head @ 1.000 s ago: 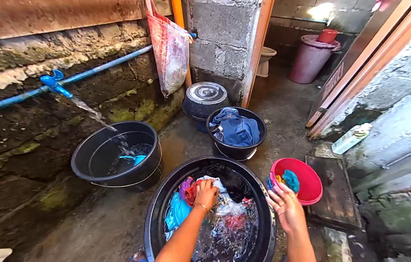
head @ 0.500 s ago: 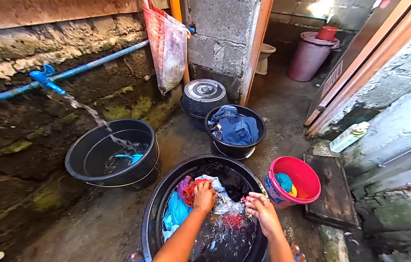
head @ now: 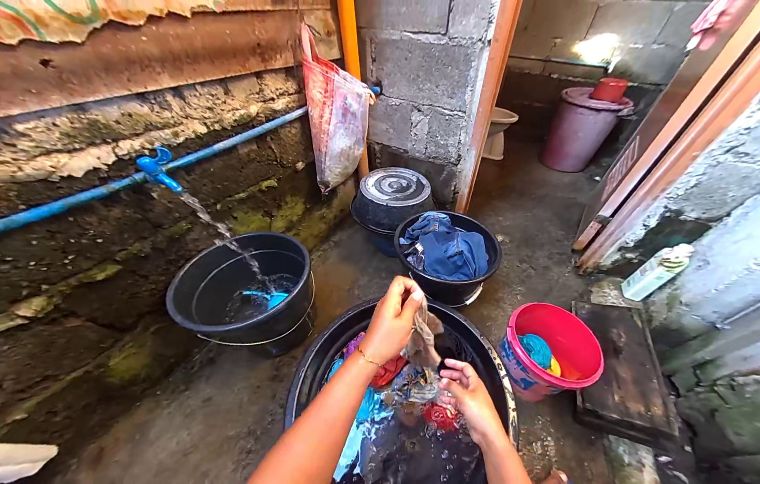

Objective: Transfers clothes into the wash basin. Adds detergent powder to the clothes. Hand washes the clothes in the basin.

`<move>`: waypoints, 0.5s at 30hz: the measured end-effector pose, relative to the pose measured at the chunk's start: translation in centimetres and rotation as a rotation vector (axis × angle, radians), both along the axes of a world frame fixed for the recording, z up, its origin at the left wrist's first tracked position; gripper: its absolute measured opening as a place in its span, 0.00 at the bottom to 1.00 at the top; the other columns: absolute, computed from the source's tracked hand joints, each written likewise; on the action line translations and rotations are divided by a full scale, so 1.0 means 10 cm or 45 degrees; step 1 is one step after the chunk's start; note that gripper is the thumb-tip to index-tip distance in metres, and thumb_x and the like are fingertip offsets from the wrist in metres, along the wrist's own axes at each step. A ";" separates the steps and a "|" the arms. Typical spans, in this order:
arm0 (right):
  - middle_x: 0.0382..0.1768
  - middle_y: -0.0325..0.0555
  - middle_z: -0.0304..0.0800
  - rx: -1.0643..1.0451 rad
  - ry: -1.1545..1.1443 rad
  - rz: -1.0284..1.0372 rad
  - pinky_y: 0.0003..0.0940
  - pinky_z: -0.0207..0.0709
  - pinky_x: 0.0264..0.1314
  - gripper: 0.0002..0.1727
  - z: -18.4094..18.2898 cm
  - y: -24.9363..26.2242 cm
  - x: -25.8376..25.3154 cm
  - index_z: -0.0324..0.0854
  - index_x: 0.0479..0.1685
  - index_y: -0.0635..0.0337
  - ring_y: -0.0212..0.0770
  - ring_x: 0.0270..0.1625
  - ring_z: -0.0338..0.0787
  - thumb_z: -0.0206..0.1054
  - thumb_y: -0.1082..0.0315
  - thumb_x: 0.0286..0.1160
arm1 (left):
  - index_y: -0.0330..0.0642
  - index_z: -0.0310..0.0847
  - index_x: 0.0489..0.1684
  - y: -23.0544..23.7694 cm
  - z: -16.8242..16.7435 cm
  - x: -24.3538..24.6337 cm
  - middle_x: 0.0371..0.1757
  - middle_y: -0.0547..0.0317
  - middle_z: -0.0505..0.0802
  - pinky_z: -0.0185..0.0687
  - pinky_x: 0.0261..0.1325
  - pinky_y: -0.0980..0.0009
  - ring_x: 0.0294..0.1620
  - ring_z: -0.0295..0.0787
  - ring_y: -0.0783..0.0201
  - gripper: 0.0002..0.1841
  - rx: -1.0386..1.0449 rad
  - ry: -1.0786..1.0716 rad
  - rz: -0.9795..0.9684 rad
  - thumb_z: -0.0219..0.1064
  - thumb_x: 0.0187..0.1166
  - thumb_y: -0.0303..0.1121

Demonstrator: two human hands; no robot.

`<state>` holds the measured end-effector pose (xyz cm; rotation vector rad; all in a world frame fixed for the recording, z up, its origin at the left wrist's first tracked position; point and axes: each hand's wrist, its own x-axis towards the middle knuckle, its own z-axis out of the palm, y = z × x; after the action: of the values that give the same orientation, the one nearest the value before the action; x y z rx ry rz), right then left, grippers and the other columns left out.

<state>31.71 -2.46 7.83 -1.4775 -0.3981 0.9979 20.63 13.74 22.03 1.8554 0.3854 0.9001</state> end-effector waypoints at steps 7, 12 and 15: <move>0.50 0.49 0.88 0.354 -0.124 0.044 0.34 0.86 0.55 0.17 -0.02 0.05 -0.17 0.78 0.56 0.66 0.37 0.51 0.89 0.68 0.78 0.66 | 0.42 0.74 0.50 -0.22 0.54 -0.28 0.33 0.64 0.86 0.84 0.39 0.74 0.32 0.84 0.72 0.05 -0.142 -0.409 0.048 0.52 0.90 0.27; 0.47 0.54 0.86 0.103 -0.337 0.186 0.40 0.86 0.53 0.23 0.03 -0.21 -0.10 0.71 0.57 0.69 0.42 0.48 0.89 0.74 0.80 0.62 | 0.32 0.76 0.68 0.00 -0.18 -0.87 0.58 0.38 0.88 0.83 0.62 0.48 0.57 0.88 0.46 0.20 0.041 0.585 0.720 0.62 0.84 0.35; 0.50 0.57 0.90 -0.068 -0.630 0.535 0.48 0.85 0.60 0.27 0.09 -0.21 -0.04 0.77 0.65 0.66 0.48 0.52 0.91 0.76 0.75 0.63 | 0.37 0.81 0.72 -0.19 -0.72 -0.93 0.78 0.32 0.78 0.67 0.80 0.38 0.79 0.72 0.34 0.23 -0.121 0.935 0.345 0.70 0.80 0.37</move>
<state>31.33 -4.55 8.72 -1.7263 -1.0798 0.9595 11.35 11.81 14.80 2.0254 1.1280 0.3246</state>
